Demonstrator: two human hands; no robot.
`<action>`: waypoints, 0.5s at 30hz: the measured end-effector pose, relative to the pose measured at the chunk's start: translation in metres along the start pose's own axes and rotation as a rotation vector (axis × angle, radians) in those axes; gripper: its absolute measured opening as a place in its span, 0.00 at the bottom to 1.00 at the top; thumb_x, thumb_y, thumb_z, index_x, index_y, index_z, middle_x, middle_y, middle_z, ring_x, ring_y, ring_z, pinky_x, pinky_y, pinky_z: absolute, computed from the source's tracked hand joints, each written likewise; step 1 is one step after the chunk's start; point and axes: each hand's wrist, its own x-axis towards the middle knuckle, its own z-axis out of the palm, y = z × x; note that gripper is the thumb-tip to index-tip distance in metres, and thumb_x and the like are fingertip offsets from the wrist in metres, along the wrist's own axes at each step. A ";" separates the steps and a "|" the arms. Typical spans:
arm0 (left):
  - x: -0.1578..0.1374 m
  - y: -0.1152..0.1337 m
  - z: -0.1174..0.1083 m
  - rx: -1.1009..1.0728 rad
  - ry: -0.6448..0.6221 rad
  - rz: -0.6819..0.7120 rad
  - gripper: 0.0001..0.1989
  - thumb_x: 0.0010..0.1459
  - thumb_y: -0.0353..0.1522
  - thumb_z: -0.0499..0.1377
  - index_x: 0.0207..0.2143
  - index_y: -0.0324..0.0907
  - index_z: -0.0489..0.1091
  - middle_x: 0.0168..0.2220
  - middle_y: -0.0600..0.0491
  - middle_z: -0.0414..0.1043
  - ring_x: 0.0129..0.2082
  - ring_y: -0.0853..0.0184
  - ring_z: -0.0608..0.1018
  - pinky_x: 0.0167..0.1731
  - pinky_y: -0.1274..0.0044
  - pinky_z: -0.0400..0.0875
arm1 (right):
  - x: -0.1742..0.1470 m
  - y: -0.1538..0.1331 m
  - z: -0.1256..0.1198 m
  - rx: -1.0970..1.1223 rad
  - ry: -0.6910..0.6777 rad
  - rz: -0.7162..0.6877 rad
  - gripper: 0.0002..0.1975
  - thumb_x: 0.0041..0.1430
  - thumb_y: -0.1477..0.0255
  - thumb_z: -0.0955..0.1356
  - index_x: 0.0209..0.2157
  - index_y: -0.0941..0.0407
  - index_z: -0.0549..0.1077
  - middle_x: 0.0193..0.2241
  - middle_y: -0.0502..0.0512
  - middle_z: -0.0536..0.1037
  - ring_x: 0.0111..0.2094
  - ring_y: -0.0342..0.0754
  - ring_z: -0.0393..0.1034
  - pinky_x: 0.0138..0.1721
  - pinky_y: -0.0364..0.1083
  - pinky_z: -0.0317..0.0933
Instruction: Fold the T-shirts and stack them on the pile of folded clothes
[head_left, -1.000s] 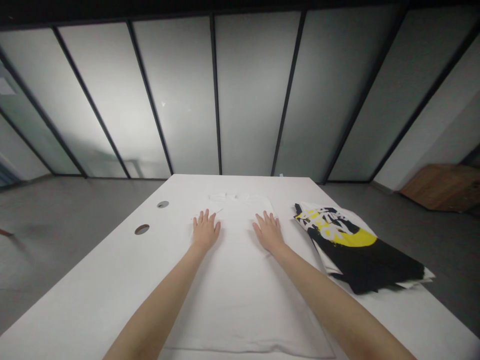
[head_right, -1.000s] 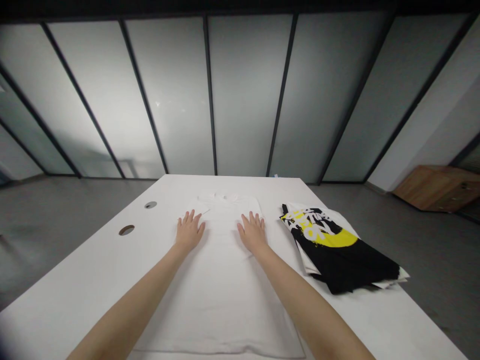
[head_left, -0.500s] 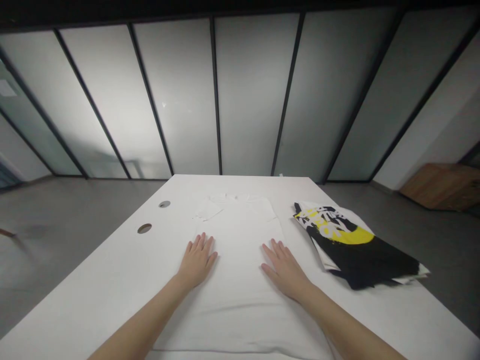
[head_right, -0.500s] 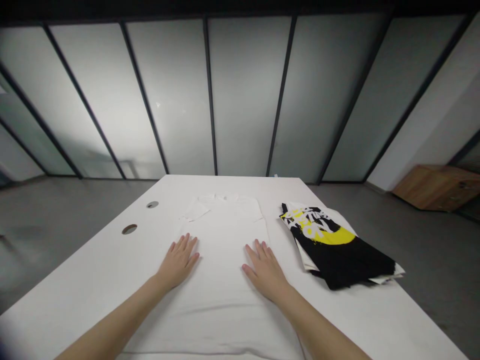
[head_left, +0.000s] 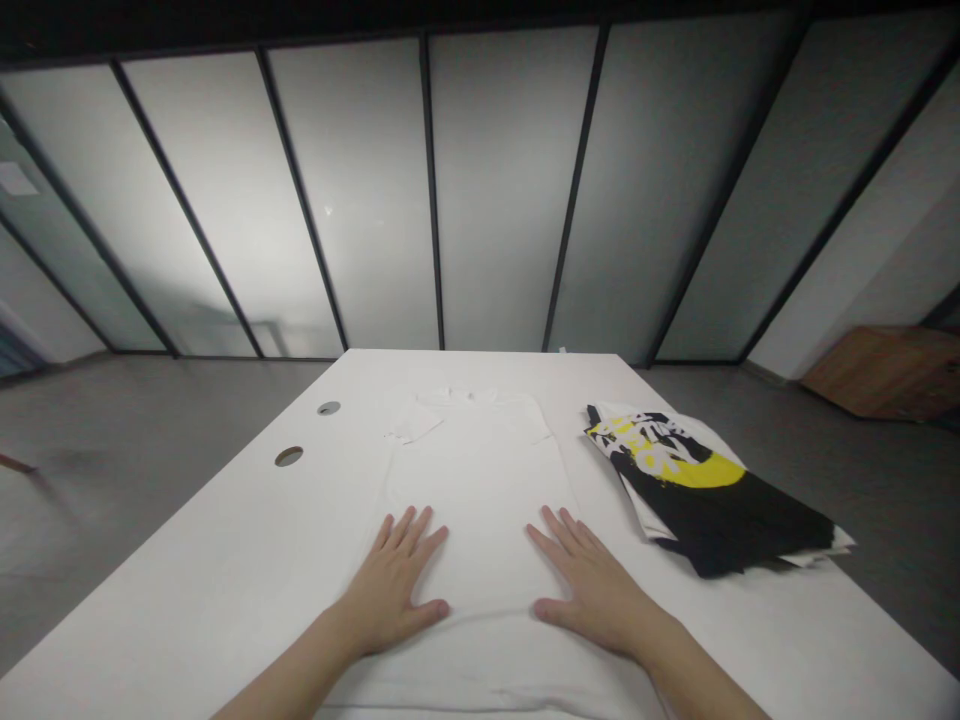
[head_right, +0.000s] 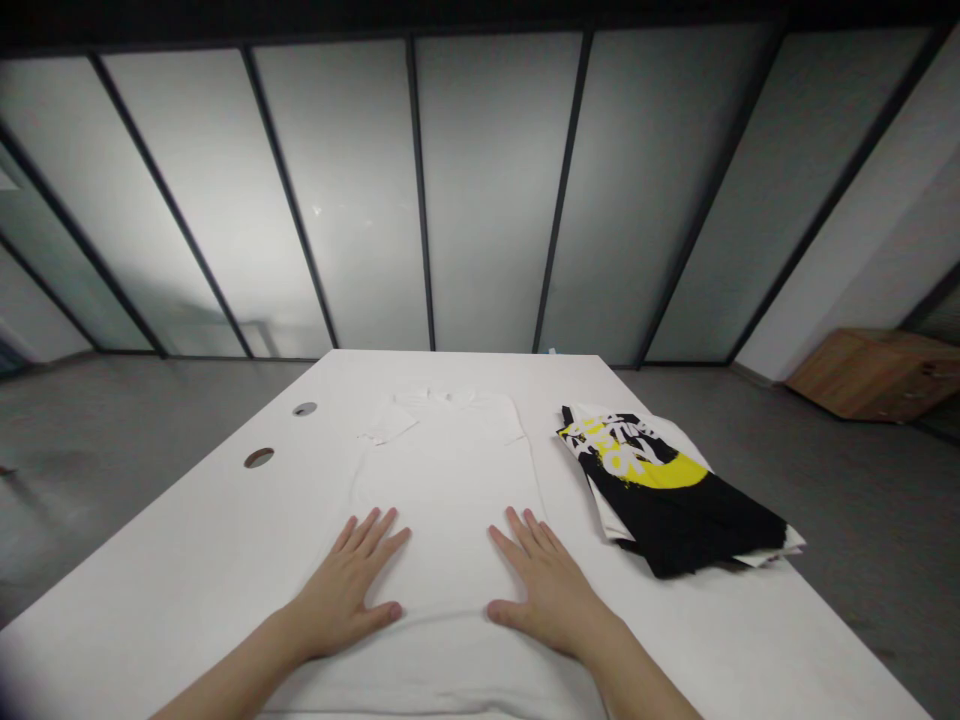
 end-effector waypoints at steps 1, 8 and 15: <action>0.000 0.000 0.003 0.014 0.015 -0.041 0.44 0.65 0.61 0.52 0.76 0.54 0.50 0.78 0.46 0.43 0.77 0.43 0.48 0.72 0.46 0.45 | 0.000 0.002 -0.002 -0.006 0.011 0.018 0.49 0.62 0.43 0.69 0.76 0.45 0.49 0.78 0.56 0.34 0.77 0.64 0.26 0.75 0.63 0.29; -0.003 -0.015 0.031 0.121 0.193 -0.247 0.35 0.72 0.52 0.46 0.73 0.45 0.60 0.75 0.42 0.52 0.75 0.45 0.56 0.70 0.53 0.56 | -0.002 0.023 -0.008 -0.040 0.090 0.155 0.37 0.72 0.51 0.62 0.76 0.48 0.55 0.77 0.58 0.41 0.77 0.65 0.32 0.74 0.63 0.36; 0.015 0.044 0.028 0.075 0.234 -0.190 0.33 0.72 0.47 0.49 0.74 0.45 0.58 0.77 0.41 0.49 0.76 0.43 0.53 0.70 0.49 0.54 | 0.000 0.025 -0.004 -0.031 0.148 0.223 0.35 0.70 0.56 0.64 0.74 0.52 0.59 0.77 0.63 0.44 0.77 0.69 0.36 0.73 0.62 0.40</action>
